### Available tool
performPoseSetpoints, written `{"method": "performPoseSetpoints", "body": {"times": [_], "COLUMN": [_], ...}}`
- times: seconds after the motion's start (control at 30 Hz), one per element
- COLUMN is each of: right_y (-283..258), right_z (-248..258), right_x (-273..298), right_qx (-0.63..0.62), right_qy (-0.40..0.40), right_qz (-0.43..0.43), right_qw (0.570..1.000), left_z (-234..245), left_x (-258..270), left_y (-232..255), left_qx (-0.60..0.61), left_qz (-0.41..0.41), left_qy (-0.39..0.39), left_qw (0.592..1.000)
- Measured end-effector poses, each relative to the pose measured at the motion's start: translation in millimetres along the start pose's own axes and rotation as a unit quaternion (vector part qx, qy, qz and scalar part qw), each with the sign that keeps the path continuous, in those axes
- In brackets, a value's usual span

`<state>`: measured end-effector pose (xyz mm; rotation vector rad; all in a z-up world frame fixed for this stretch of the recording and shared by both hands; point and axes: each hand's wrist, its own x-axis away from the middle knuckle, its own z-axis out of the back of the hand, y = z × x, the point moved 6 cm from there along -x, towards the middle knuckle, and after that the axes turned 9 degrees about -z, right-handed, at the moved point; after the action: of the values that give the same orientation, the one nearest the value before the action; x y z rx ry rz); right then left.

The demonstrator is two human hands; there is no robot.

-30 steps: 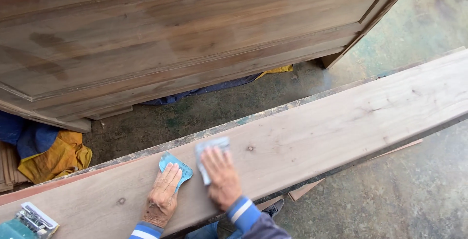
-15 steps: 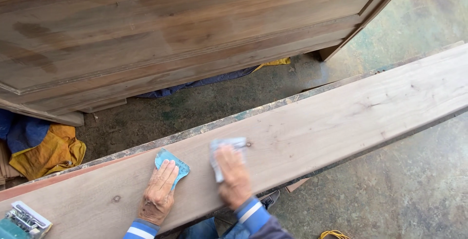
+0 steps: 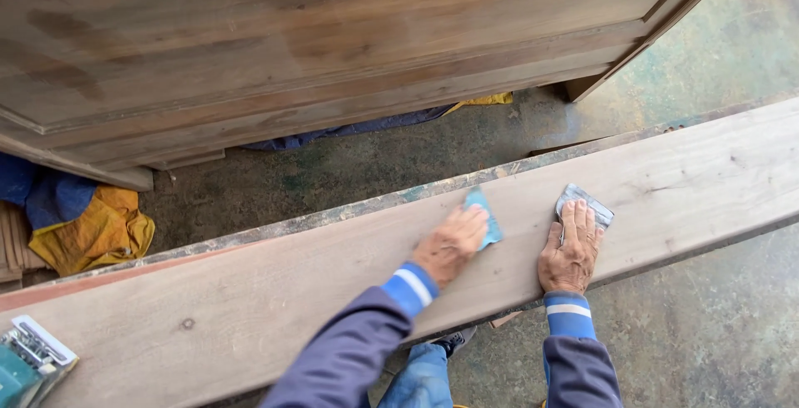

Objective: Sanding a long wooden board by hand using sandpaper blocks.

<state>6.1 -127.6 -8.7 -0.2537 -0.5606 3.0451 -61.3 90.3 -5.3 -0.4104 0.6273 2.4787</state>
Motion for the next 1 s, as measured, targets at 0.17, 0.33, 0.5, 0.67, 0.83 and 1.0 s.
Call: {"method": "performPoseSetpoints", "body": {"times": [0.17,0.33,0.5,0.67,0.83,1.0], "right_y": [5.5,3.7,4.6,8.2,11.7,16.3], "right_z": [2.9,-1.1,0.6,1.5,-1.1,-1.6], "right_x": [-4.0,-4.4,-1.9,2.1,-3.1,-2.7], "right_qx": [-0.011,-0.001,-0.011,-0.018,-0.011,-0.012], "right_qy": [-0.008,-0.016,-0.016,-0.021,-0.015,-0.021], "right_qz": [0.023,0.035,0.028,0.032,0.030,0.050], "right_qw": [1.000,0.999,0.999,0.999,0.999,0.998], "left_z": [74.5,24.5,-10.7,56.1,47.2,-17.4], "left_x": [118.1,56.8,-70.9,42.1,68.7,-53.3], "left_y": [-13.7,-11.9,24.4,12.6,9.3,41.8], "left_qx": [0.002,-0.019,0.003,0.023,0.026,0.024], "left_qz": [0.047,0.060,0.008,0.033,0.111,-0.010], "left_qy": [0.009,0.018,0.013,0.010,0.030,0.075], "left_qw": [0.999,0.998,1.000,0.999,0.993,0.997]}}
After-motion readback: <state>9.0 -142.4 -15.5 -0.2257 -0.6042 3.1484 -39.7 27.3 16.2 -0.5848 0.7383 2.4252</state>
